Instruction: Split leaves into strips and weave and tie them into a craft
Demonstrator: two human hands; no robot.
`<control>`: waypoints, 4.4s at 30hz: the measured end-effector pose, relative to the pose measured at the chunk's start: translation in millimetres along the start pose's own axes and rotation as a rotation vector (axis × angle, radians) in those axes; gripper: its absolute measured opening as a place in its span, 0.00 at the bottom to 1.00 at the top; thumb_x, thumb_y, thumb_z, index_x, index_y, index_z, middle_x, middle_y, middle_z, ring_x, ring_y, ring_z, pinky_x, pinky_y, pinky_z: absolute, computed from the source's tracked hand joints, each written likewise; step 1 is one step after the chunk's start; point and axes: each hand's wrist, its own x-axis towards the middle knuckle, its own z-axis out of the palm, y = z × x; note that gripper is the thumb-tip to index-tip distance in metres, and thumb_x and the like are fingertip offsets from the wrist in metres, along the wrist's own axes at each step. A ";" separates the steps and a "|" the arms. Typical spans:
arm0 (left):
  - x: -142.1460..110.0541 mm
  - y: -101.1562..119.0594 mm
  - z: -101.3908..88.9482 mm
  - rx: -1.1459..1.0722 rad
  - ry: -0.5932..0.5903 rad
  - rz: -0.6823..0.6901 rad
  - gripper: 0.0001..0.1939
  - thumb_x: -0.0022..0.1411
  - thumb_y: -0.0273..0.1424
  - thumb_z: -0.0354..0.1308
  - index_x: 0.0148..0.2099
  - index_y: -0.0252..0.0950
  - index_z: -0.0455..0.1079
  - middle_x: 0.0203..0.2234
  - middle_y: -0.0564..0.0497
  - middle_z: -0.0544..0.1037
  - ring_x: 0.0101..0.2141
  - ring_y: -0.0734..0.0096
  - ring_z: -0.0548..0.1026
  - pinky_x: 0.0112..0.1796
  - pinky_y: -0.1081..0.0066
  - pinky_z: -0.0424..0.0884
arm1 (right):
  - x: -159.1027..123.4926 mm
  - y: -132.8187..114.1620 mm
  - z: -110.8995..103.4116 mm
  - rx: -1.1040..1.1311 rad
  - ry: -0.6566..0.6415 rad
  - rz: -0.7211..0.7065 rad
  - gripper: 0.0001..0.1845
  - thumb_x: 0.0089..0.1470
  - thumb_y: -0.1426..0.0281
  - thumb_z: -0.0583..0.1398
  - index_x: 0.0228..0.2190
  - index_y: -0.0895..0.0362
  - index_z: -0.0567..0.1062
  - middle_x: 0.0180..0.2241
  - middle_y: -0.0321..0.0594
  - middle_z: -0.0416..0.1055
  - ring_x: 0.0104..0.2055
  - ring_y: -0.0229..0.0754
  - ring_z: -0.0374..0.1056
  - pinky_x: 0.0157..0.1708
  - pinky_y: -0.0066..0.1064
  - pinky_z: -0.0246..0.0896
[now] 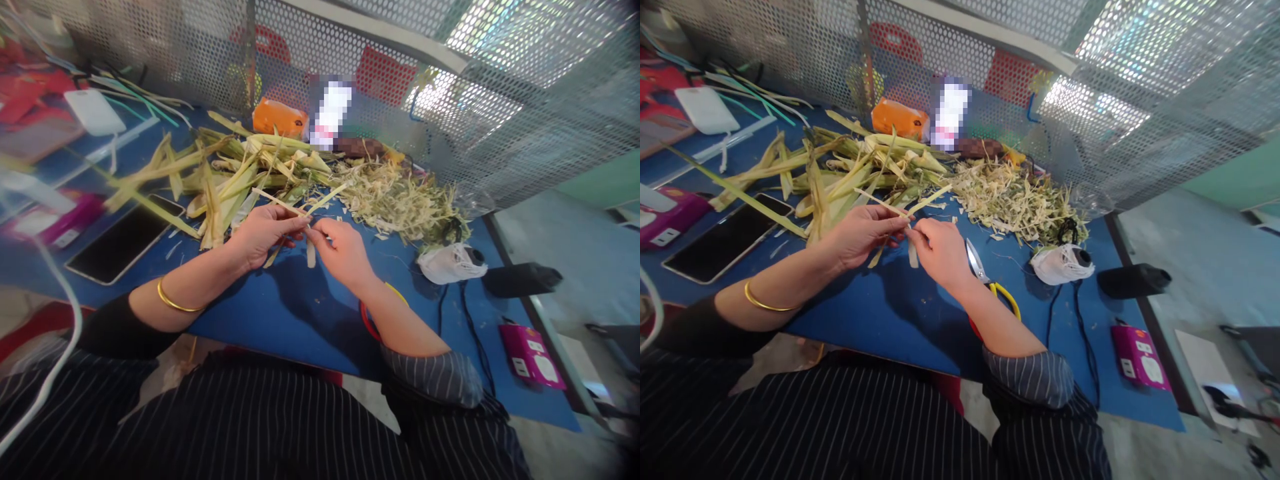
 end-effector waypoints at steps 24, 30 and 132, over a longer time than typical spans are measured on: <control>1.8 -9.8 2.6 0.229 -0.166 0.021 0.12 0.47 0.36 0.70 0.29 0.31 0.77 0.17 0.53 0.71 0.17 0.80 0.66 0.20 0.77 0.64 | 5.9 10.1 15.4 1.019 0.294 0.594 0.12 0.47 0.66 0.64 0.19 0.56 0.69 0.18 0.30 0.65 0.20 0.31 0.60 0.25 0.27 0.58; 1.5 -11.3 1.9 0.265 -0.131 0.024 0.10 0.47 0.34 0.69 0.27 0.32 0.77 0.16 0.52 0.72 0.17 0.78 0.67 0.20 0.74 0.65 | 5.4 19.7 10.0 0.468 0.399 0.411 0.12 0.56 0.60 0.59 0.28 0.55 0.71 0.26 0.38 0.69 0.28 0.39 0.66 0.33 0.35 0.64; 4.5 -11.8 1.4 0.132 0.209 0.190 0.16 0.48 0.39 0.68 0.33 0.31 0.75 0.23 0.50 0.79 0.23 0.73 0.76 0.19 0.79 0.62 | -8.6 -12.4 -1.9 -0.558 0.045 -0.149 0.14 0.64 0.70 0.50 0.32 0.57 0.74 0.31 0.42 0.71 0.30 0.40 0.62 0.35 0.35 0.48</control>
